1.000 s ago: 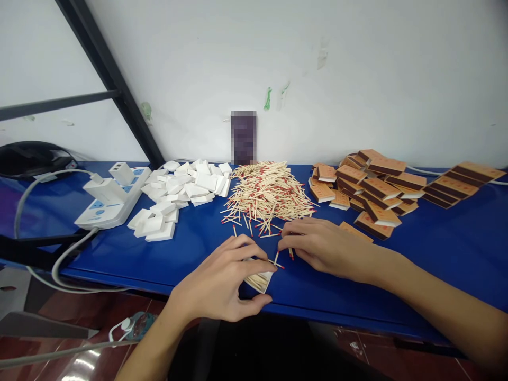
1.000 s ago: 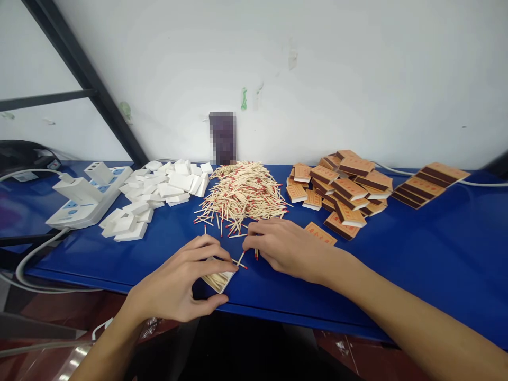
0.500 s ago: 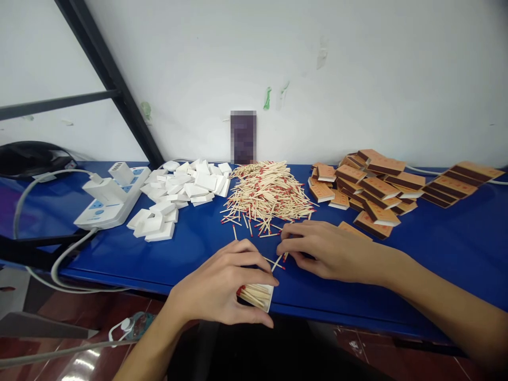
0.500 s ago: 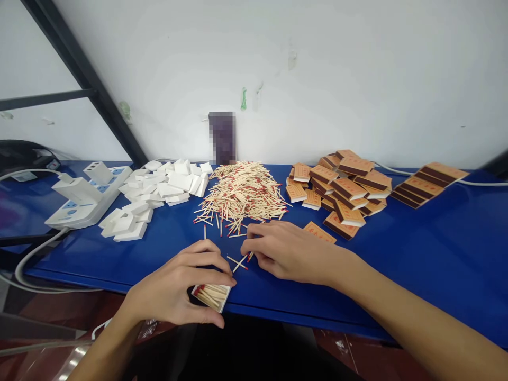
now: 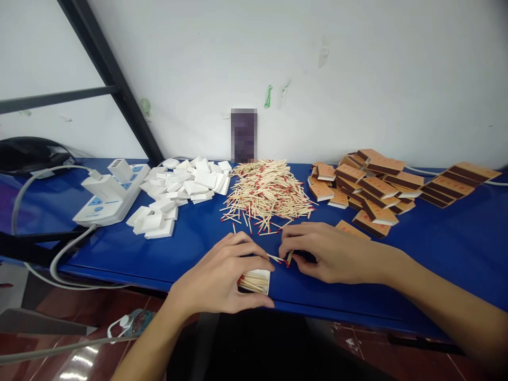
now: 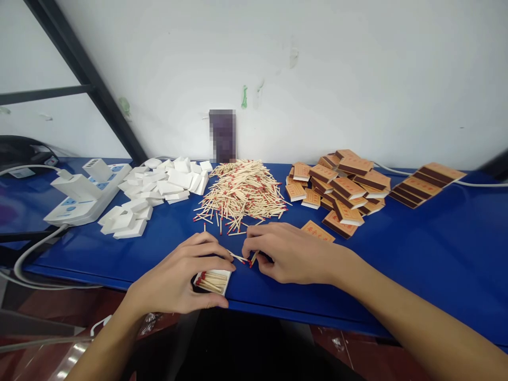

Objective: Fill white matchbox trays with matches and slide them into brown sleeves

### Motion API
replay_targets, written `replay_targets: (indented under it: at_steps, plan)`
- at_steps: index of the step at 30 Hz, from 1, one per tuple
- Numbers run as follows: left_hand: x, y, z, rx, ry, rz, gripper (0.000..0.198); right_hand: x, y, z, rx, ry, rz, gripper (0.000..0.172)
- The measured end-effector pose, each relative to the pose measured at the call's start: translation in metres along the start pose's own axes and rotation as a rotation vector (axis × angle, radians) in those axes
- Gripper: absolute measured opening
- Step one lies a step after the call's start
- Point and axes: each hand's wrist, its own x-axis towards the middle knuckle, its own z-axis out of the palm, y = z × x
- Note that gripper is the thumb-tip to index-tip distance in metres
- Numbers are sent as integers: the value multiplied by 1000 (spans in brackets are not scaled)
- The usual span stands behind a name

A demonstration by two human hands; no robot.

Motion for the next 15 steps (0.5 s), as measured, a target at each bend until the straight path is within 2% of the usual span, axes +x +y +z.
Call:
replay_targets:
  at_steps: [3, 8, 15]
  plan:
    - [1, 1, 0, 9, -11, -24, 42, 0, -1, 2, 13, 7, -1, 25]
    - [2, 1, -1, 10, -19, -40, 41, 5, -2, 11, 26, 89, -49, 30]
    - [0, -1, 1, 20, -8, -30, 42, 8, 3, 19, 33, 164, -61, 23]
